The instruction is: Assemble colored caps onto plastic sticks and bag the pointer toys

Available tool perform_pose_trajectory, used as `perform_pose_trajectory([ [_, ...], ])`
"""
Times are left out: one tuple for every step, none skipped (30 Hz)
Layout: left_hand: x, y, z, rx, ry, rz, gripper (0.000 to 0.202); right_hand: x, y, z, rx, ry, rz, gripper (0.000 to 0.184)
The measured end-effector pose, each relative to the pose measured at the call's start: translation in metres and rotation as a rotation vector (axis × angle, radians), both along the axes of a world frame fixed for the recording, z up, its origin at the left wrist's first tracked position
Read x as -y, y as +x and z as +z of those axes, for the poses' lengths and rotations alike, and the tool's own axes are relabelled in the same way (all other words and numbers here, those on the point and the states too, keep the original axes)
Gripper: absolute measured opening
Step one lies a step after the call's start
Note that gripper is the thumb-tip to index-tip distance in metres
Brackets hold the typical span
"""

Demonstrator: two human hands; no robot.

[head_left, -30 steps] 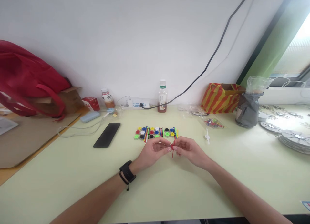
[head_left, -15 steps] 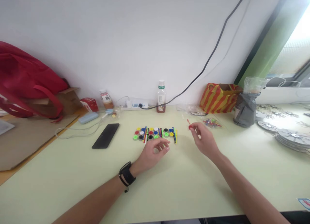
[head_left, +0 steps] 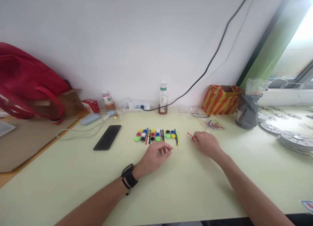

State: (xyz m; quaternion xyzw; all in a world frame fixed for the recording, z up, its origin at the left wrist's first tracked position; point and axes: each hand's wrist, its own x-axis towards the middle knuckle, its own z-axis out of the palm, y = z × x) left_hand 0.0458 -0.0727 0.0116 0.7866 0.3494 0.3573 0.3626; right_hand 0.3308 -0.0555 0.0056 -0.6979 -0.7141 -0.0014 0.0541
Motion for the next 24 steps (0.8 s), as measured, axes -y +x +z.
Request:
perform_pose_trajectory([
  [0.000,0.000,0.000,-0.004,0.005,-0.003,0.013,0.000,-0.001,0.001,0.018,0.002,-0.001,0.018],
  [0.000,0.000,0.001,-0.008,0.011,-0.006,0.013,0.001,-0.001,0.002,0.039,0.005,-0.002,0.018],
  [0.001,0.000,0.001,-0.012,0.018,-0.008,0.013,0.001,-0.001,0.002,0.062,0.006,-0.006,0.017],
  [0.001,0.000,0.001,-0.016,0.022,-0.012,0.013,0.000,0.001,0.003,0.084,0.003,-0.017,0.016],
  [0.001,0.000,0.000,-0.020,0.026,-0.015,0.012,0.000,0.004,0.003,0.107,-0.005,-0.035,0.015],
  [0.001,0.000,0.000,-0.024,0.028,-0.018,0.012,-0.001,0.008,0.004,0.129,-0.017,-0.062,0.014],
  [0.001,0.000,0.000,-0.028,0.029,-0.021,0.012,-0.001,0.013,0.004,0.145,-0.030,-0.098,0.014],
  [0.001,0.000,-0.001,-0.032,0.029,-0.023,0.012,-0.002,0.019,0.004,0.153,-0.043,-0.137,0.014],
  [0.001,-0.001,-0.002,-0.036,0.030,-0.025,0.012,-0.003,0.025,0.004,0.151,-0.053,-0.175,0.014],
  [0.001,-0.001,-0.002,-0.038,0.031,-0.027,0.012,-0.004,0.031,0.003,0.142,-0.057,-0.210,0.014],
  [0.001,-0.001,-0.003,-0.041,0.035,-0.029,0.012,-0.004,0.036,0.002,0.127,-0.052,-0.238,0.015],
  [0.001,-0.001,-0.004,-0.044,0.039,-0.032,0.012,-0.005,0.039,0.000,0.110,-0.033,-0.257,0.016],
  [0.001,-0.001,-0.005,-0.046,0.043,-0.034,0.012,-0.006,0.041,-0.002,0.090,0.003,-0.263,0.016],
  [0.001,-0.001,-0.005,-0.049,0.048,-0.037,0.012,-0.006,0.042,-0.004,0.068,0.053,-0.249,0.016],
  [0.001,-0.001,-0.006,-0.053,0.056,-0.040,0.011,-0.006,0.040,-0.006,0.039,0.115,-0.211,0.018],
  [0.002,-0.001,-0.006,-0.059,0.065,-0.044,0.011,-0.006,0.036,-0.008,0.000,0.177,-0.146,0.019],
  [0.002,-0.001,-0.006,-0.069,0.075,-0.050,0.011,-0.006,0.031,-0.010,-0.049,0.228,-0.056,0.022],
  [0.003,-0.001,-0.005,-0.084,0.085,-0.059,0.011,-0.005,0.024,-0.011,-0.103,0.259,0.051,0.025],
  [0.003,-0.002,-0.005,-0.103,0.097,-0.069,0.012,-0.003,0.016,-0.013,-0.156,0.269,0.162,0.027],
  [0.004,-0.002,-0.004,-0.123,0.110,-0.081,0.012,-0.001,0.008,-0.014,-0.202,0.260,0.266,0.030],
  [0.004,-0.002,-0.003,-0.141,0.123,-0.093,0.013,0.001,0.000,-0.015,-0.234,0.244,0.347,0.033],
  [0.005,-0.002,-0.002,-0.155,0.135,-0.103,0.013,0.003,-0.008,-0.016,-0.256,0.228,0.405,0.036],
  [0.005,-0.002,-0.002,-0.166,0.148,-0.110,0.013,0.004,-0.014,-0.016,-0.270,0.211,0.443,0.038],
  [0.005,-0.002,-0.001,-0.174,0.160,-0.116,0.014,0.005,-0.018,-0.017,-0.277,0.196,0.465,0.038],
])
